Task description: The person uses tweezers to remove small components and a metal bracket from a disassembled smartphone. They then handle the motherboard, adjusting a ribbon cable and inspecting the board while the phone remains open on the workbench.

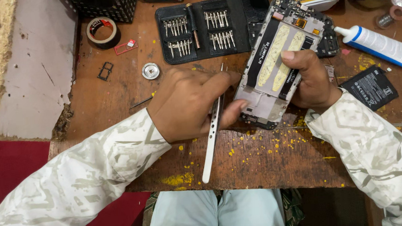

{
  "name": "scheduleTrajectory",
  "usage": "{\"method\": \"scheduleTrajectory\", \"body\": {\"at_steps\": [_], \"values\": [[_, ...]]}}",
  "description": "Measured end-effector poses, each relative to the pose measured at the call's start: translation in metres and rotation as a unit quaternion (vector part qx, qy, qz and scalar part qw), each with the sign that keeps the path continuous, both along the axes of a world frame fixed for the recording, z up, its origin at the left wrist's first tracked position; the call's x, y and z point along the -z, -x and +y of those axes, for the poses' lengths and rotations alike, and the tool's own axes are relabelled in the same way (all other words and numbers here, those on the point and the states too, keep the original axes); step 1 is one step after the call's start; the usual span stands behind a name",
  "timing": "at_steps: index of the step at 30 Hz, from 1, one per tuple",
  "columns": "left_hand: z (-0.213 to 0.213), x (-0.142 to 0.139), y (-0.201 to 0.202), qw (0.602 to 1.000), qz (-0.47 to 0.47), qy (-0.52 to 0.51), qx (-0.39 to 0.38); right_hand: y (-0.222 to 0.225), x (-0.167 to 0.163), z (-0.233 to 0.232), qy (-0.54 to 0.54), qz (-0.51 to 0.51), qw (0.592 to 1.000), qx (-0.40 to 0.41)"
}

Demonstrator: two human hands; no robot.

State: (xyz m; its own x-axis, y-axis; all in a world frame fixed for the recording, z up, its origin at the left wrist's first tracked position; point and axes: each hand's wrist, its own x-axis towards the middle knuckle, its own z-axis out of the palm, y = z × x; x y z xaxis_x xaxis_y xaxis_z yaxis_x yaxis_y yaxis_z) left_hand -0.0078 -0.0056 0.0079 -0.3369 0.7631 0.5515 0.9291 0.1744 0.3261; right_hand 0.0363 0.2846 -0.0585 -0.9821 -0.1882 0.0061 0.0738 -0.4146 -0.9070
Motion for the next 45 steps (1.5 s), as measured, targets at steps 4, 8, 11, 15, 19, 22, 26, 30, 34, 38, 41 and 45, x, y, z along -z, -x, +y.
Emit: {"method": "scheduleTrajectory", "body": {"at_steps": [4, 8, 11, 15, 19, 22, 26, 30, 34, 38, 41, 45], "values": [[0.002, 0.002, -0.005, 0.997, 0.005, -0.067, -0.026, 0.001, 0.002, -0.004, -0.045, 0.065, 0.997, 0.006], [0.006, 0.000, -0.012, 0.997, -0.039, -0.044, -0.055, -0.002, 0.013, -0.004, -0.101, 0.086, 0.991, 0.026], [0.007, -0.002, -0.015, 0.995, 0.014, -0.068, -0.068, -0.001, 0.021, -0.005, -0.213, 0.131, 0.968, 0.004], [0.007, 0.001, -0.016, 0.996, -0.012, 0.004, -0.083, -0.008, 0.022, -0.002, -0.418, 0.279, 0.865, -0.002], [0.005, 0.002, -0.011, 0.999, -0.019, -0.017, -0.037, -0.021, 0.013, 0.019, -0.333, 0.135, 0.920, -0.157], [-0.002, -0.005, -0.001, 0.998, -0.026, -0.053, 0.002, -0.033, -0.003, 0.054, -0.276, -0.077, 0.947, -0.146], [-0.003, -0.012, 0.012, 0.994, -0.014, -0.036, 0.102, -0.027, -0.031, 0.099, -0.271, 0.062, 0.957, 0.087], [0.014, -0.005, 0.003, 0.984, -0.065, 0.083, 0.147, -0.018, -0.056, 0.117, -0.432, 0.093, 0.879, 0.181], [0.026, -0.001, -0.011, 0.980, 0.021, 0.152, 0.126, -0.020, -0.077, 0.121, -0.600, 0.121, 0.775, 0.156], [0.035, -0.005, -0.015, 0.970, 0.107, 0.195, 0.094, -0.022, -0.093, 0.119, -0.749, 0.159, 0.637, 0.094], [0.042, -0.007, -0.017, 0.964, 0.096, 0.230, 0.088, -0.025, -0.099, 0.113, -0.797, 0.205, 0.565, 0.064], [0.045, -0.008, -0.018, 0.972, 0.063, 0.197, 0.116, -0.026, -0.097, 0.106, -0.798, 0.294, 0.521, 0.073]]}}
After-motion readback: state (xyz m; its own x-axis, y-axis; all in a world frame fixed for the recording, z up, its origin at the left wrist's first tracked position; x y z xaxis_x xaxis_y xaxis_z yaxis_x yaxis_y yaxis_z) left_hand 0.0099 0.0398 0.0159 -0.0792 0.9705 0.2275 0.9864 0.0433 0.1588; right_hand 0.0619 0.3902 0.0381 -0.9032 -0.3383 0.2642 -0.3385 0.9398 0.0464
